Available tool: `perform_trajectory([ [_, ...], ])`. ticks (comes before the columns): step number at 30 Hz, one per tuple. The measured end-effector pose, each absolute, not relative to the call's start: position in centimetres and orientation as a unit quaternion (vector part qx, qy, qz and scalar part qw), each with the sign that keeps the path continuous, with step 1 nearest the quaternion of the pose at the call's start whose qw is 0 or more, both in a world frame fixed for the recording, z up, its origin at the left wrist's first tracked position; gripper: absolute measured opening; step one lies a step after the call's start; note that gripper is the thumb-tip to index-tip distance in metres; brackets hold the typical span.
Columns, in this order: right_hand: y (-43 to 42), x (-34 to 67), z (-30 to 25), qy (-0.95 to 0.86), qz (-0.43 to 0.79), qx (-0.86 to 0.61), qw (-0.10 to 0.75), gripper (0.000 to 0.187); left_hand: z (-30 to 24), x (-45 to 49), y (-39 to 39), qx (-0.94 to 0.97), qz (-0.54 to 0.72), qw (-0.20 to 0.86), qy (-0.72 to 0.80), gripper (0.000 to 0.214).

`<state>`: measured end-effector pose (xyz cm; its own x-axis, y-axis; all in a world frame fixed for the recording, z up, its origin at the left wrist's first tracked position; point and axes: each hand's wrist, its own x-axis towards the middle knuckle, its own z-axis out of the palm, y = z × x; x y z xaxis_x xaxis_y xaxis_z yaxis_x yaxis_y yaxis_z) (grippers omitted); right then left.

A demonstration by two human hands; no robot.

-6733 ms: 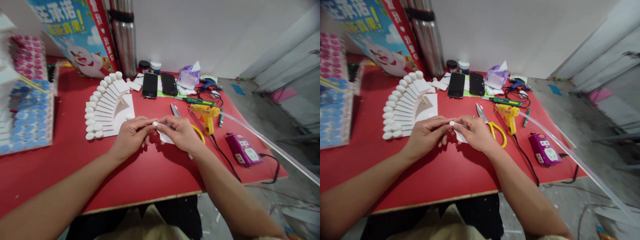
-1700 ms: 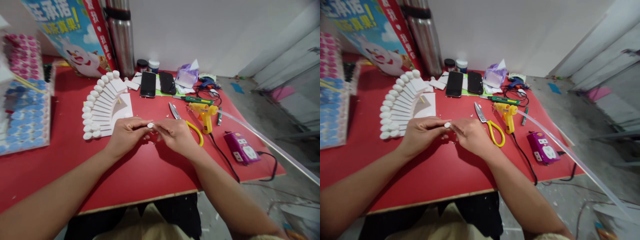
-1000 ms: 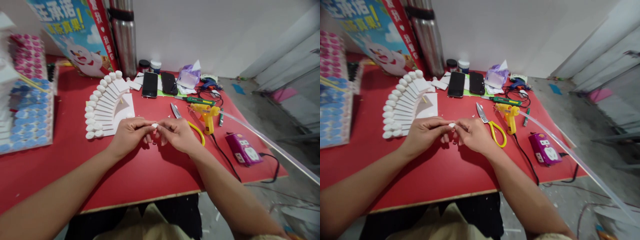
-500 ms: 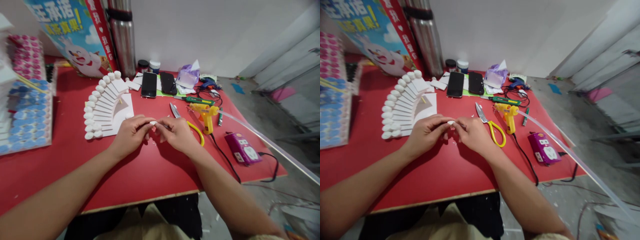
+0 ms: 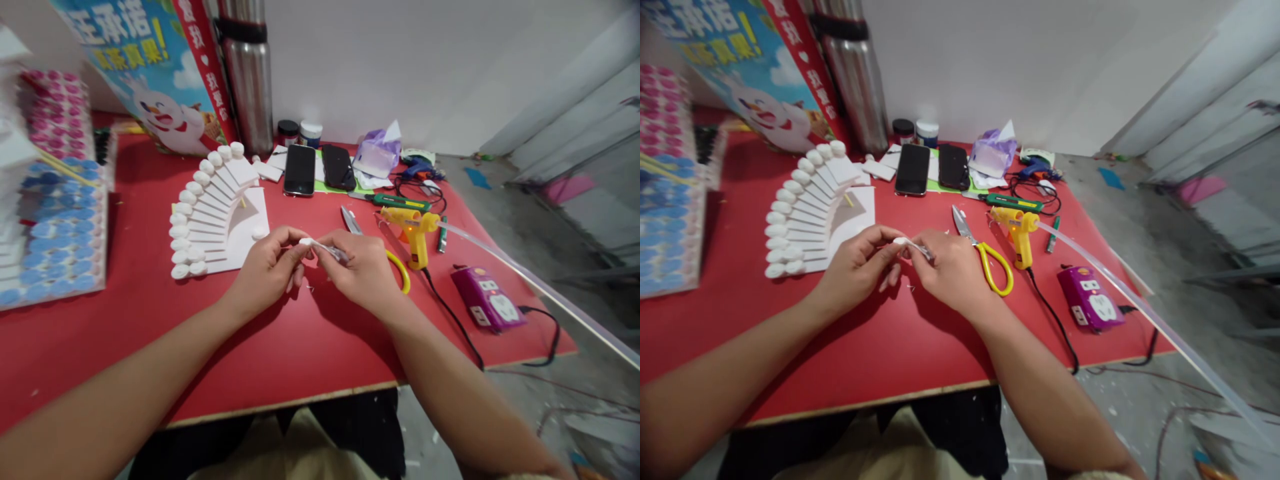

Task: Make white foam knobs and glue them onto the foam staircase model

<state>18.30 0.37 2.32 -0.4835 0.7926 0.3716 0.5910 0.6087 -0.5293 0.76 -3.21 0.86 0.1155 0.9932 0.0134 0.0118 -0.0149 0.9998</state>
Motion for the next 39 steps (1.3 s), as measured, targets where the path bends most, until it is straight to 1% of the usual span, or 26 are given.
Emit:
perform_trajectory([
  [4,0.0,17.9,2.0,-0.871,0.069,-0.414,0.255,0.027,0.4,1.1,-3.1,0.525,0.48,0.502,0.492,0.019],
  [6,-0.1,17.7,2.2,-0.863,0.099,-0.423,0.26,0.026,0.3,0.9,-3.0,0.524,0.48,0.506,0.488,0.02],
  [7,-0.1,17.6,2.4,-0.846,0.156,-0.431,0.272,0.025,0.4,0.8,-2.9,0.522,0.483,0.511,0.483,0.02],
  [9,0.2,17.6,2.9,-0.771,0.346,-0.445,0.297,0.027,0.5,0.4,-2.7,0.518,0.491,0.518,0.47,0.021],
  [11,0.7,17.7,3.2,-0.64,0.556,-0.441,0.296,0.042,0.7,0.1,-2.7,0.523,0.497,0.513,0.465,0.022],
  [12,1.0,17.8,3.3,-0.573,0.635,-0.432,0.286,0.049,0.8,0.0,-2.6,0.531,0.498,0.503,0.466,0.021],
  [14,1.7,18.0,3.2,-0.48,0.727,-0.413,0.267,0.053,0.9,-0.2,-2.7,0.55,0.495,0.48,0.471,0.022],
  [16,2.1,18.1,3.0,-0.439,0.76,-0.404,0.259,0.046,0.8,-0.3,-2.7,0.569,0.49,0.459,0.475,0.023],
  [18,2.2,18.3,2.8,-0.423,0.769,-0.398,0.267,0.04,0.8,-0.3,-2.8,0.583,0.482,0.446,0.477,0.023],
  [25,1.7,18.4,2.9,-0.431,0.784,-0.356,0.269,0.034,1.0,-0.3,-2.7,0.612,0.467,0.408,0.49,0.022],
  [29,1.6,18.3,2.9,-0.432,0.784,-0.347,0.279,0.032,1.0,-0.3,-2.6,0.599,0.467,0.426,0.491,0.023],
  [32,1.5,18.3,2.9,-0.471,0.761,-0.348,0.278,0.031,1.0,-0.2,-2.6,0.578,0.471,0.448,0.492,0.023],
  [35,1.4,18.3,2.9,-0.562,0.676,-0.383,0.284,0.028,0.9,-0.1,-2.6,0.551,0.477,0.483,0.486,0.024],
  [39,1.1,18.3,2.8,-0.708,0.452,-0.448,0.308,0.025,0.9,0.2,-2.6,0.515,0.484,0.523,0.477,0.024],
])
